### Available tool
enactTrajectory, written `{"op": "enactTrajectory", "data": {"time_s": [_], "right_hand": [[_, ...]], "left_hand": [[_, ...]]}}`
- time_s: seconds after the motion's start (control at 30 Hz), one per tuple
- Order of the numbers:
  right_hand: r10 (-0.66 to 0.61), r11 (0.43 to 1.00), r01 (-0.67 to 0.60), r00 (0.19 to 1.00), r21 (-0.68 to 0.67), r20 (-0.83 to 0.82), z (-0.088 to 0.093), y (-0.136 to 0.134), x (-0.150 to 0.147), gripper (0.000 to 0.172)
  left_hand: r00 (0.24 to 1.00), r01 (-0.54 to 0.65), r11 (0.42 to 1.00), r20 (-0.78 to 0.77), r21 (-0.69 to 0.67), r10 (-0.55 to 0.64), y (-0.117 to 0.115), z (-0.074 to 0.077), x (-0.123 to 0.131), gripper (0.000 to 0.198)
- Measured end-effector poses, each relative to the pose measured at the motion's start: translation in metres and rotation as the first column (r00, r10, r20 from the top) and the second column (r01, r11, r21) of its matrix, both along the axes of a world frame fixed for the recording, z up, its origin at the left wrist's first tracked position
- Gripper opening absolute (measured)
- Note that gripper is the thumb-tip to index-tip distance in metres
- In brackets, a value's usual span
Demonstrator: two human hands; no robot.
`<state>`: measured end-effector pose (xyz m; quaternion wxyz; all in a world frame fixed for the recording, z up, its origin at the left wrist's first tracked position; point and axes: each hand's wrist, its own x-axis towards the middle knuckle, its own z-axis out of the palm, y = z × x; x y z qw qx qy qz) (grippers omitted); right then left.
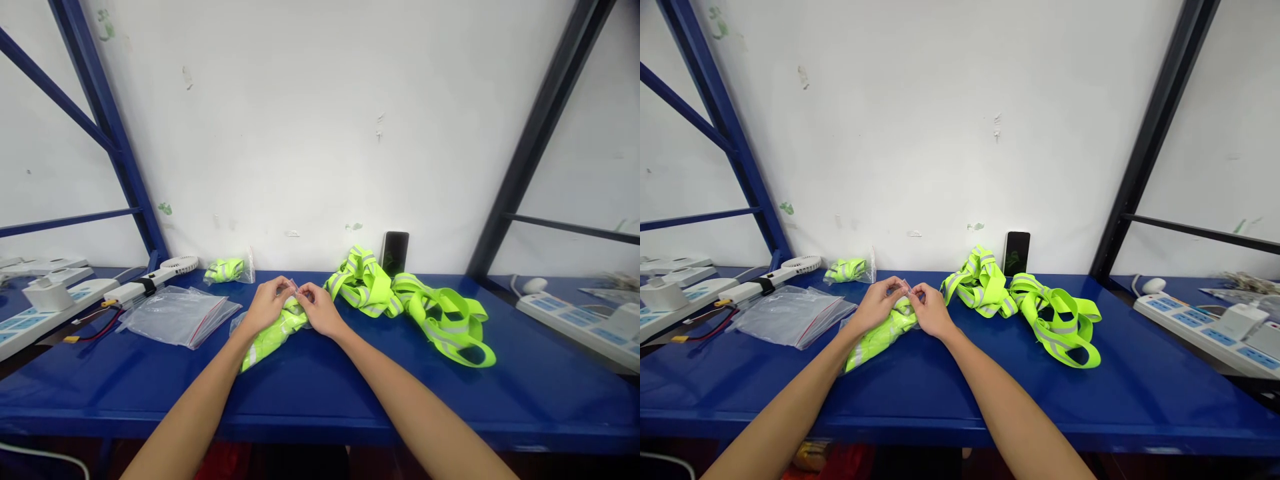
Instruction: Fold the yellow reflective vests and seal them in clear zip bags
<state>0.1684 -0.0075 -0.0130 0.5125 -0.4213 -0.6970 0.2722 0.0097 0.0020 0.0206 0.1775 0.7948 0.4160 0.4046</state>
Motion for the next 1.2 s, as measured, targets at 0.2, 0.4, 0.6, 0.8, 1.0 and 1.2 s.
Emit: {"op": "enactTrajectory", "data": {"time_s": [0.2, 0.4, 0.6, 0.8, 1.0, 1.2], "right_hand": [[0.04, 0.999, -0.041, 0.999, -0.005, -0.032, -0.003, 0.003, 0.001, 0.021], [0.032, 0.999, -0.032, 0.999, 0.033, 0.018, 0.001, 0.0, 0.001, 0.022], [0.009, 1.0, -0.01, 0.999, 0.029, 0.046, 0.002, 0.0, -0.001, 0.022], [0.023, 0.993, -0.039, 0.991, -0.114, -0.134, 0.004, 0.001, 0.005, 0.017], [0.118, 0.955, -0.185, 0.954, -0.233, -0.274, 0.007, 0.004, 0.007, 0.016], [0.121, 0.983, -0.145, 0.974, -0.113, -0.193, 0.009, 0.003, 0.009, 0.016]], "left_hand": [[1.0, -0.01, 0.999, -0.008, 0.033, 0.01, 0.0, -0.002, 0.0, 0.017], [1.0, 0.013, 1.0, -0.017, 0.016, -0.013, -0.004, 0.0, 0.002, 0.023], [0.998, -0.035, 0.998, -0.044, 0.061, 0.038, -0.006, 0.002, 0.003, 0.031], [0.975, -0.22, 0.969, -0.012, 0.113, 0.222, -0.002, -0.003, -0.001, 0.028], [0.933, -0.359, 0.913, 0.054, 0.192, 0.355, 0.0, -0.003, -0.007, 0.025], [0.924, -0.383, 0.894, 0.089, 0.233, 0.373, 0.0, -0.002, -0.008, 0.026]]}}
